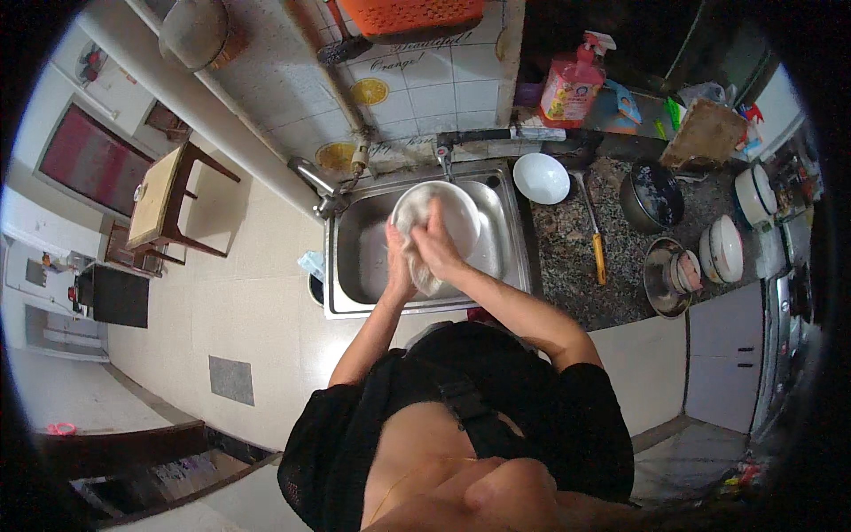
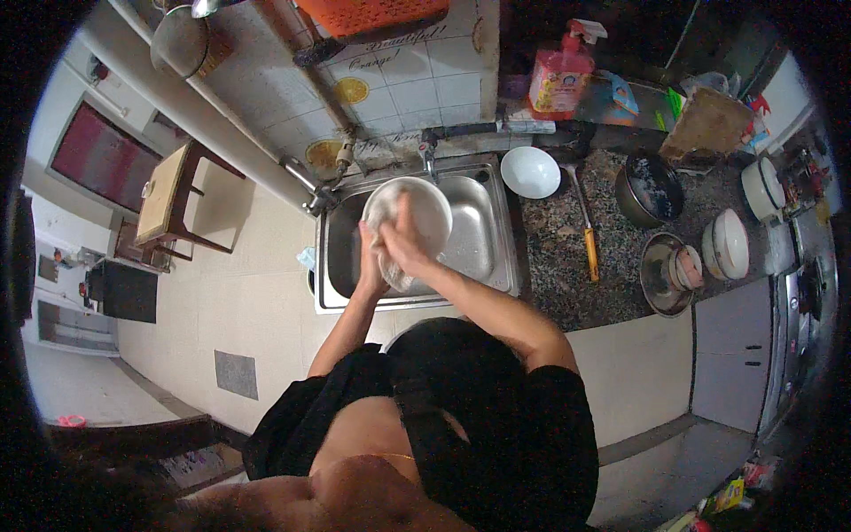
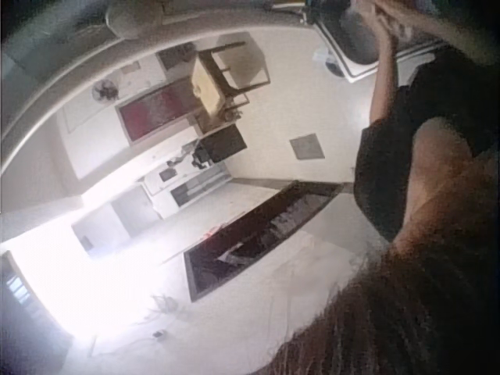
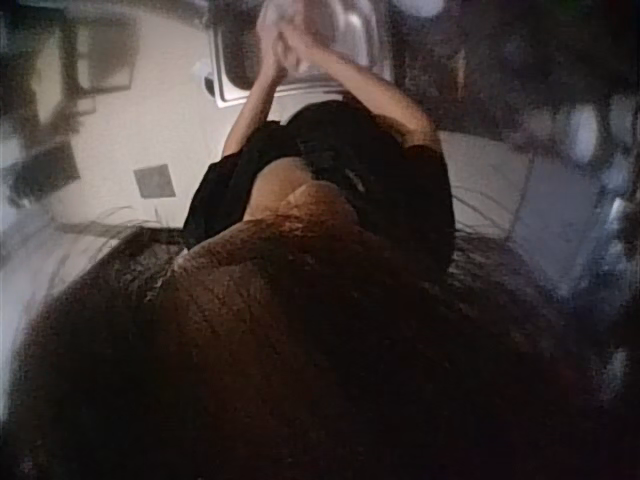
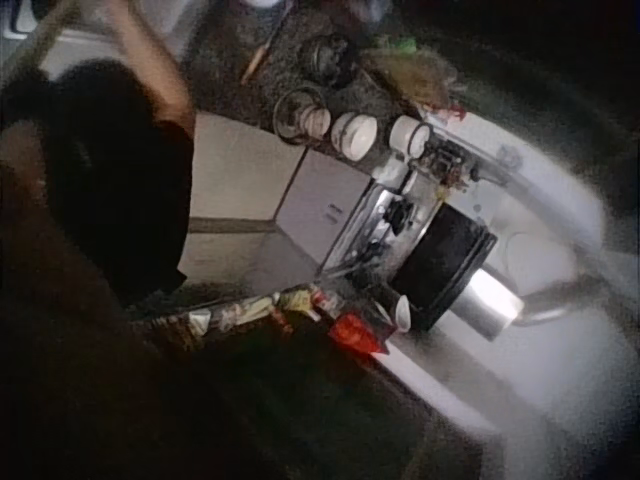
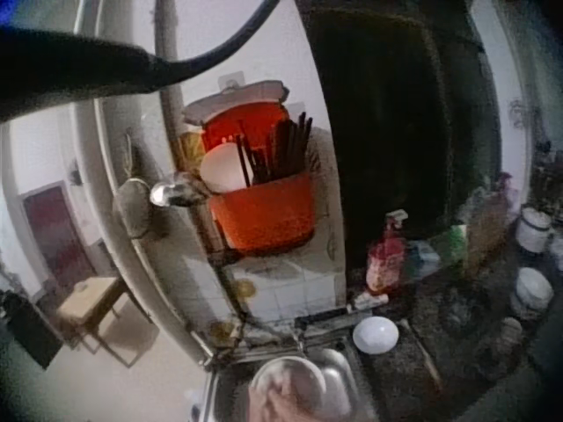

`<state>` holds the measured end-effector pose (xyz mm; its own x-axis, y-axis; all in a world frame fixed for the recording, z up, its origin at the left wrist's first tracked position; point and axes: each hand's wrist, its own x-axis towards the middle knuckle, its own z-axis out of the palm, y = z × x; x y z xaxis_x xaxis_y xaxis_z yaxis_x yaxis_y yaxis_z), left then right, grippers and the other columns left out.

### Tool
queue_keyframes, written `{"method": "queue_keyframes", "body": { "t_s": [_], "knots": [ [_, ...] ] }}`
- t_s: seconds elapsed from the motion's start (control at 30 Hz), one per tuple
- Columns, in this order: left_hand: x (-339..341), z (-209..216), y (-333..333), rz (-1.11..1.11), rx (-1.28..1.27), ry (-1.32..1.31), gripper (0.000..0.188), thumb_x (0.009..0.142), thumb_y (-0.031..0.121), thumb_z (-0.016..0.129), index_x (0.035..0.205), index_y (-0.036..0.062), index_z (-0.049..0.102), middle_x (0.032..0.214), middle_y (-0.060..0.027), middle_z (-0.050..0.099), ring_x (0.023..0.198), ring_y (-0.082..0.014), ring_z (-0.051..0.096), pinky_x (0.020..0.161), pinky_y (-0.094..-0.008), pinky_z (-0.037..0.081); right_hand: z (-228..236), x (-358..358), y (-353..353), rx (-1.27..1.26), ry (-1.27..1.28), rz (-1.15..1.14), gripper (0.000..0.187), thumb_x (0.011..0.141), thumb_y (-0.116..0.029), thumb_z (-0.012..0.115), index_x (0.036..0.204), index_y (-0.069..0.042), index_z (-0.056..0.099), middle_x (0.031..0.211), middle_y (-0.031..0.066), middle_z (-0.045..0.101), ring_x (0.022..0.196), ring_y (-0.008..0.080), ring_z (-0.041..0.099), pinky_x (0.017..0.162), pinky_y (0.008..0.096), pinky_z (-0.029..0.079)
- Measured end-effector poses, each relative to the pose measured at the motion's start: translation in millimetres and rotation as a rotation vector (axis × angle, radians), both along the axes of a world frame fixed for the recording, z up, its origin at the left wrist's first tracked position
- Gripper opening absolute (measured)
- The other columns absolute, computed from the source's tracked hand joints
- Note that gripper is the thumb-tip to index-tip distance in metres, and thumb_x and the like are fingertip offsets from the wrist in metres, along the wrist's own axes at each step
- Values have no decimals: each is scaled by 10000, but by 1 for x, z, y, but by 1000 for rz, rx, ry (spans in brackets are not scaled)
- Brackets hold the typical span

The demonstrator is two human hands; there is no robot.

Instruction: The person rinses a bowl under a faucet and then uses a white cloth to wipe several bowls and a metal plate dry, placing them on the counter.

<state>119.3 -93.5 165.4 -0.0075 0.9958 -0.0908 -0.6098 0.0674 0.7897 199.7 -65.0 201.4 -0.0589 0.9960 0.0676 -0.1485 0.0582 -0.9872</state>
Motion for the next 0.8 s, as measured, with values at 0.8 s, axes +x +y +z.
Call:
{"method": "queue_keyframes", "body": {
  "t_s": [0.8],
  "knots": [
    [14,12,25,62,172,670,462,884,390,327,1182,38,351,1132,-85,405,1038,-177,379,895,-289,292,-47,38,14,-457,167,431,250,848,-178,413,1040,-42,495,973,49,526,877,144,503,755,284,412]
  ]
}}
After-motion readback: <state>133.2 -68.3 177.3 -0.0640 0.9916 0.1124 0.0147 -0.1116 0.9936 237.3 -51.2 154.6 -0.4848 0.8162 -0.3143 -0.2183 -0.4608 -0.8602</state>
